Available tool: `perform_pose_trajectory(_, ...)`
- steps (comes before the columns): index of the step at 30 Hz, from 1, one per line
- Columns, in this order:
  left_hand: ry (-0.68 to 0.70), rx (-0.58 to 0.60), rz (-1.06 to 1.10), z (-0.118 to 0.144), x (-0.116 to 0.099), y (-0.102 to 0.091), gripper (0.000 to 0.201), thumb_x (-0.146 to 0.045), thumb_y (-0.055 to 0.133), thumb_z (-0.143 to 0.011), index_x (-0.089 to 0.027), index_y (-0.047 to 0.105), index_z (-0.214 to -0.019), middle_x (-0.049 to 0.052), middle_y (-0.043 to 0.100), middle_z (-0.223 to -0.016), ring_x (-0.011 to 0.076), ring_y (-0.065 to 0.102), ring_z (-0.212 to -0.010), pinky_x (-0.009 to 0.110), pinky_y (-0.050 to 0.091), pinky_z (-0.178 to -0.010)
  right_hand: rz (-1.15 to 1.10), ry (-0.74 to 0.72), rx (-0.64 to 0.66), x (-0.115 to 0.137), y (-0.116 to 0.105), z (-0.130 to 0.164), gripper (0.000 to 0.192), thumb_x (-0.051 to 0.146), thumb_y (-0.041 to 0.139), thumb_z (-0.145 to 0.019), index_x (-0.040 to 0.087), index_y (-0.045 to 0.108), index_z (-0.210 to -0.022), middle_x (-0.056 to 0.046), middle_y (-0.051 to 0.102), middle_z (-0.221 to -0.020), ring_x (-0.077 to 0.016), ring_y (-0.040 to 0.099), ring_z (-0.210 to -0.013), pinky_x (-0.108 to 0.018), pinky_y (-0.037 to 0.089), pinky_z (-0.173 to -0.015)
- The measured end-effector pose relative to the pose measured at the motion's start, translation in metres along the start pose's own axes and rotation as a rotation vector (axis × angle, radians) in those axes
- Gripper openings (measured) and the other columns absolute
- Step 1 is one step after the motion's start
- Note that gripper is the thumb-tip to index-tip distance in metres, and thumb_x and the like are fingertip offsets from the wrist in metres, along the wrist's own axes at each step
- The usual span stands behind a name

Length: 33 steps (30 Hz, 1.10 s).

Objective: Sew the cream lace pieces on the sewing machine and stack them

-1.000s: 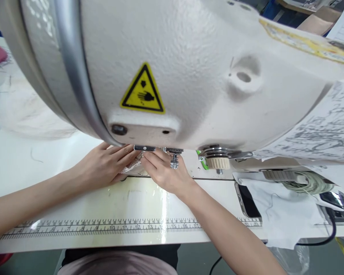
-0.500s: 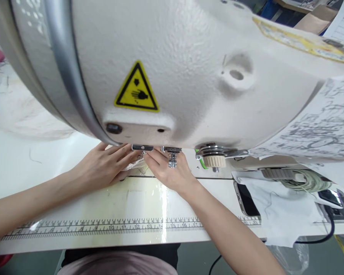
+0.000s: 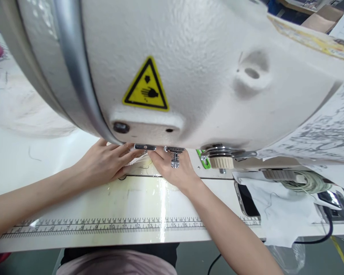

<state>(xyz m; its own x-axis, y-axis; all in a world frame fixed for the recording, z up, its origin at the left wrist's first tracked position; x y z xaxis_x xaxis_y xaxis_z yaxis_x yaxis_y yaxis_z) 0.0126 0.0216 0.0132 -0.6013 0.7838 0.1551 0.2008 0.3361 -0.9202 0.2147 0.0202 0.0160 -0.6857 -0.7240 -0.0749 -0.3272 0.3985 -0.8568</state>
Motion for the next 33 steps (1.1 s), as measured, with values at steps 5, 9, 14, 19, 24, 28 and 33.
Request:
perform_pose_trajectory(5,-0.015,-0.007,0.043,0.001,0.002,0.002,0.035,-0.026,0.043,-0.097,-0.013,0.059,-0.126,0.015,0.067,-0.122,0.0302,0.061,-0.118,0.061,0.036,-0.110,0.035,-0.009,0.003,-0.001,0.000,-0.001,0.015,0.014,0.057,-0.090,0.016,0.067,-0.101,-0.001,0.074,-0.096,-0.0113,0.067,-0.076,-0.024,0.052,-0.063)
perform_pose_trajectory(9,0.102,-0.075,0.019,0.002,0.000,-0.001,0.036,-0.009,0.037,-0.096,-0.012,0.058,-0.126,0.009,0.066,-0.125,0.0231,0.061,-0.119,0.050,0.036,-0.113,0.025,-0.001,0.012,-0.001,0.004,0.004,0.017,0.013,0.058,-0.089,0.017,0.066,-0.104,-0.003,0.073,-0.100,-0.0127,0.067,-0.084,-0.025,0.053,-0.070)
perform_pose_trajectory(14,0.180,-0.114,0.013,0.002,0.001,-0.006,0.032,-0.005,0.036,-0.096,-0.010,0.063,-0.114,0.007,0.070,-0.118,0.0195,0.065,-0.113,0.043,0.035,-0.115,0.017,0.004,0.045,0.001,0.009,0.010,0.029,0.009,0.058,-0.088,0.023,0.064,-0.113,-0.002,0.072,-0.106,-0.0130,0.066,-0.090,-0.026,0.053,-0.075)
perform_pose_trajectory(19,0.163,-0.062,0.041,0.001,0.006,-0.008,0.036,-0.003,0.031,-0.093,-0.014,0.065,-0.098,0.007,0.072,-0.114,0.0198,0.065,-0.112,0.044,0.035,-0.114,0.088,-0.067,0.031,0.007,0.006,0.006,0.023,0.007,0.057,-0.088,0.020,0.065,-0.105,0.002,0.073,-0.103,-0.0097,0.065,-0.085,-0.023,0.050,-0.074)
perform_pose_trajectory(24,0.158,-0.100,0.047,0.001,0.010,-0.007,0.034,-0.005,0.032,-0.093,-0.014,0.064,-0.097,0.008,0.072,-0.114,0.0190,0.067,-0.110,0.044,0.032,-0.116,0.101,-0.085,0.001,0.012,0.006,0.002,0.020,0.008,0.056,-0.089,0.020,0.065,-0.103,0.004,0.073,-0.102,-0.0079,0.064,-0.085,-0.024,0.041,-0.065)
perform_pose_trajectory(28,0.164,-0.127,0.078,0.002,0.012,-0.006,0.033,-0.005,0.033,-0.091,-0.011,0.065,-0.099,0.009,0.072,-0.113,0.0195,0.067,-0.109,0.044,0.030,-0.118,0.063,-0.056,0.018,0.014,0.008,0.002,0.017,0.008,0.055,-0.089,0.020,0.064,-0.097,0.004,0.073,-0.099,-0.0089,0.063,-0.089,-0.026,0.037,-0.062)
perform_pose_trajectory(33,0.196,-0.204,0.165,0.007,0.013,-0.008,0.022,-0.014,0.045,-0.094,-0.016,0.065,-0.105,0.006,0.073,-0.112,0.0166,0.068,-0.106,0.043,0.034,-0.117,-0.044,-0.080,-0.016,0.016,0.004,0.002,0.006,0.017,0.058,-0.090,0.020,0.063,-0.088,0.004,0.072,-0.091,-0.0111,0.063,-0.094,-0.026,0.042,-0.069)
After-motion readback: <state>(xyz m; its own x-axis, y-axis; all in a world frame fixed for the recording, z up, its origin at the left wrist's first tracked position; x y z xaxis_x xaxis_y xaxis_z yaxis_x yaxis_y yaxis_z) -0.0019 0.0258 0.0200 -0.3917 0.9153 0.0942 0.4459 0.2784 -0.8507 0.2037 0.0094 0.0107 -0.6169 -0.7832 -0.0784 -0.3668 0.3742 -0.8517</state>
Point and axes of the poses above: each hand's wrist, its own z-axis away from the middle knuckle, its own y-axis out of the palm, x = y × z, the point moved 2 cm from there along -z, towards the middle knuckle
